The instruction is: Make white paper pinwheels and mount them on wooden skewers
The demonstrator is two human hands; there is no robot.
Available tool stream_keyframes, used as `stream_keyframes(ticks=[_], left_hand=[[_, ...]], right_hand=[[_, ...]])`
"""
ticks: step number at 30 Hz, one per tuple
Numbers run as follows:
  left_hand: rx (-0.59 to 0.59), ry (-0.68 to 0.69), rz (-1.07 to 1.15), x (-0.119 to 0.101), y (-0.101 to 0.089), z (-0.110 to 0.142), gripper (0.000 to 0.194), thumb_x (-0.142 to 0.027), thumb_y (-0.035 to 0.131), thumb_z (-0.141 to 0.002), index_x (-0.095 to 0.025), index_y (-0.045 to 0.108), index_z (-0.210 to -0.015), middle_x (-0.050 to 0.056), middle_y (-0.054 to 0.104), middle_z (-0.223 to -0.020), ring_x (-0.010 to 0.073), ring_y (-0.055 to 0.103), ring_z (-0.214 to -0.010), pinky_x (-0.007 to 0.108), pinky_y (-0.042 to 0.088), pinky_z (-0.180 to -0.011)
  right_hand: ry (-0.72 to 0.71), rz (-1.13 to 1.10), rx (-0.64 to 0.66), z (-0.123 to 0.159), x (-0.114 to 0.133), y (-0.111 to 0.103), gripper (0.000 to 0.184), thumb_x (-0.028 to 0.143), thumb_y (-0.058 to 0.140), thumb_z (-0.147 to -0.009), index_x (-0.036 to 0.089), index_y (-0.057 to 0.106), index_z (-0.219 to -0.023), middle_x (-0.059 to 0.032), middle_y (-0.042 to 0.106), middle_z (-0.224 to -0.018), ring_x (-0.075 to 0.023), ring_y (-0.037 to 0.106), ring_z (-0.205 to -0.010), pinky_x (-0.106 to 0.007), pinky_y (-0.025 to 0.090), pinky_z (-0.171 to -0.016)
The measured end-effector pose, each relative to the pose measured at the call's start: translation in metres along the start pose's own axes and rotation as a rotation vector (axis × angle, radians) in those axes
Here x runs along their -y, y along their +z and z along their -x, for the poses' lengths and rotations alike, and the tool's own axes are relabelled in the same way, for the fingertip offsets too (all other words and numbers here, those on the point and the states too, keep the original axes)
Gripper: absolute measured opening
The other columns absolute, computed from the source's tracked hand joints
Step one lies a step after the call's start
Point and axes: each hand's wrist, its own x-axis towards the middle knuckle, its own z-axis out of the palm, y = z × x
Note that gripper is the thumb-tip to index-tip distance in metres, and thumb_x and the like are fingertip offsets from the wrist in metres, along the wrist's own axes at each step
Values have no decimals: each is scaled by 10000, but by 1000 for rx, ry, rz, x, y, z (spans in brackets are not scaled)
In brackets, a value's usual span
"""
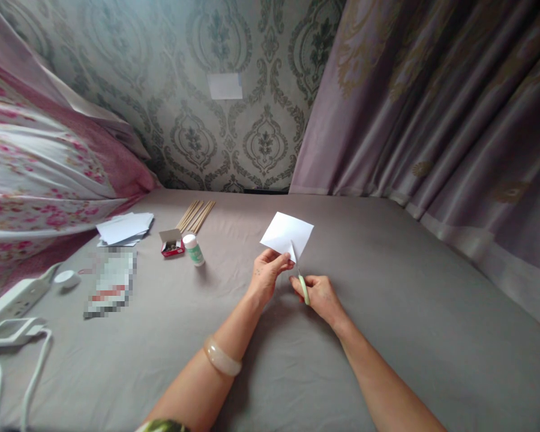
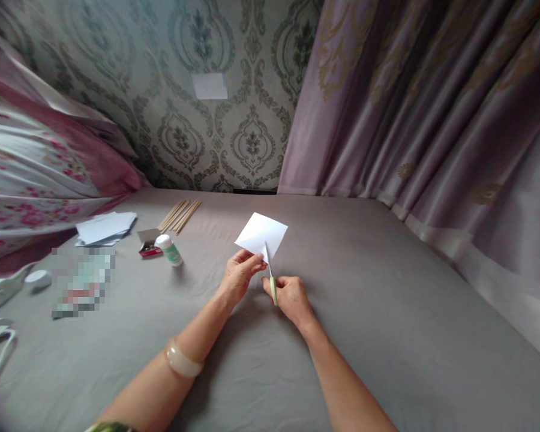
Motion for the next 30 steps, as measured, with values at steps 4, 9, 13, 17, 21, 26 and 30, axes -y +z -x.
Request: stream_keyframes(ticks=[4, 9, 13, 17, 21, 26, 30], left_hand=[[-1, 1, -5, 2, -1, -1, 280, -277, 823, -543, -124, 668, -720, 5, 633, -634, 112, 603, -578, 260, 500, -618], [-7, 1, -15, 1, 0, -1, 284, -270, 821, -541, -124, 672, -734, 6, 637, -644, 114, 603, -580, 266, 499, -622], [-14, -3, -12, 0, 1, 0, 287, -271, 823, -531, -122, 662, -716, 6, 631, -633, 118, 603, -576, 269, 500, -620], [-10, 3, -12, 0, 1, 1, 296, -275, 826, -538, -120, 662, -730, 9, 634, -640, 120, 612, -591, 267, 506, -628], [-7, 3, -10, 0, 0, 0, 309, -281, 832, -534, -120, 662, -736, 10, 635, -645, 121, 614, -591, 266, 511, -626], [-7, 8, -9, -1, 2, 1, 288, -268, 825, -540, -121, 658, -724, 6, 626, -632, 117, 610, -589, 255, 503, -621], [-19, 28, -11, -2, -1, -1, 252, -274, 800, -555, -132, 646, -696, 3, 623, -634, 106, 587, -576, 242, 479, -605]], right_hand=[[15, 3, -5, 0, 1, 0, 442, 533, 601, -695, 160, 515, -473, 26, 427, -409, -82, 339, -415, -233, 246, -426], [-1, 3, -5, 0, 2, -1, 447, 527, 598, -696, 159, 510, -457, 31, 406, -399, -81, 337, -422, -231, 256, -435], [14, 15, -3, 1, 3, -2, 447, 525, 600, -696, 158, 514, -457, 31, 408, -393, -81, 335, -421, -229, 256, -431], [19, 7, -2, 1, 4, -2, 435, 518, 605, -695, 156, 526, -466, 32, 415, -389, -81, 339, -414, -228, 257, -427], [23, 0, -1, 1, 4, -2, 435, 522, 605, -690, 157, 527, -466, 25, 441, -393, -82, 347, -412, -228, 260, -425], [41, 7, 3, 0, 3, -2, 424, 524, 598, -693, 157, 536, -490, 17, 472, -409, -85, 356, -411, -232, 257, -423], [1, 23, 103, 0, 0, -1, 379, 479, 591, -708, 164, 519, -509, 30, 460, -441, -85, 369, -433, -232, 270, -439]])
